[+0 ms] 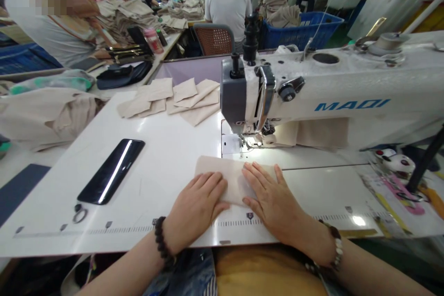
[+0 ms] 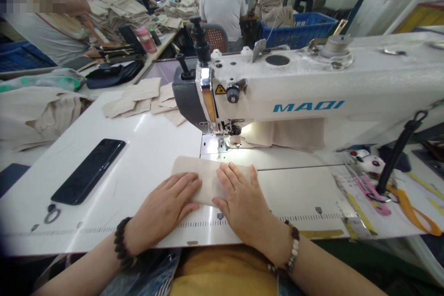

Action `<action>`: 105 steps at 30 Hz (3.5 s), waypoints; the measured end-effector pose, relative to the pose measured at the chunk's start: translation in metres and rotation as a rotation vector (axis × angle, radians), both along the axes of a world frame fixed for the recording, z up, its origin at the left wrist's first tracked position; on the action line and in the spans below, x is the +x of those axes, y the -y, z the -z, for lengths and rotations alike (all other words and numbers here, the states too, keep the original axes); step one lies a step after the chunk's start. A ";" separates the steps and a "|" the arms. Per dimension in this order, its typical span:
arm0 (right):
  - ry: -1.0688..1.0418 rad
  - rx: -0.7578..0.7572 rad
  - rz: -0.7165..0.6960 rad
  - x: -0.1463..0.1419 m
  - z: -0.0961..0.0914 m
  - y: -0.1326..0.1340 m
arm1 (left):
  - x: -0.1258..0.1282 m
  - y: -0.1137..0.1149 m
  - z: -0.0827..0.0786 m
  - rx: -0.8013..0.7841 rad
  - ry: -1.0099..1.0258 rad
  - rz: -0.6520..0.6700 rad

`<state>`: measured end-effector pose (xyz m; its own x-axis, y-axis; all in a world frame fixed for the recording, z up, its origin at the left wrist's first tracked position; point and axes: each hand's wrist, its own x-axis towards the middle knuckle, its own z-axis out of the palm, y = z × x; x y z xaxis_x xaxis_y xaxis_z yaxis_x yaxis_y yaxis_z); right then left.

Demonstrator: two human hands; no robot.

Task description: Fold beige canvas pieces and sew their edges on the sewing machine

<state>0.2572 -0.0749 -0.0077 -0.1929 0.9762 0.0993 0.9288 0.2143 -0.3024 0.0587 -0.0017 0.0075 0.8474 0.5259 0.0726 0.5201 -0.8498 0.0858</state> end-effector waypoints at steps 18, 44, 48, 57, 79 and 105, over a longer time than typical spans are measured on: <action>-0.040 0.158 -0.429 0.052 -0.004 -0.065 | 0.063 -0.076 0.001 0.012 -0.023 0.076; 0.033 0.247 -0.248 0.048 0.002 -0.070 | 0.068 -0.093 0.010 0.038 0.034 0.051; 0.031 0.241 -0.246 0.048 0.002 -0.070 | 0.067 -0.093 0.010 0.029 0.050 0.055; 0.035 0.224 -0.241 0.048 0.001 -0.070 | 0.068 -0.095 0.011 0.010 0.038 0.047; 0.041 0.229 -0.373 0.051 0.001 -0.065 | 0.060 -0.085 0.009 -0.002 0.083 0.278; 0.166 0.280 -0.146 0.041 0.002 -0.073 | 0.068 -0.094 0.006 -0.053 0.054 0.191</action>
<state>0.2985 -0.0018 -0.0100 -0.3641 0.8766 0.3147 0.9138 0.4015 -0.0610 0.1265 0.0920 0.0015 0.9276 0.3607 0.0977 0.3436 -0.9260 0.1562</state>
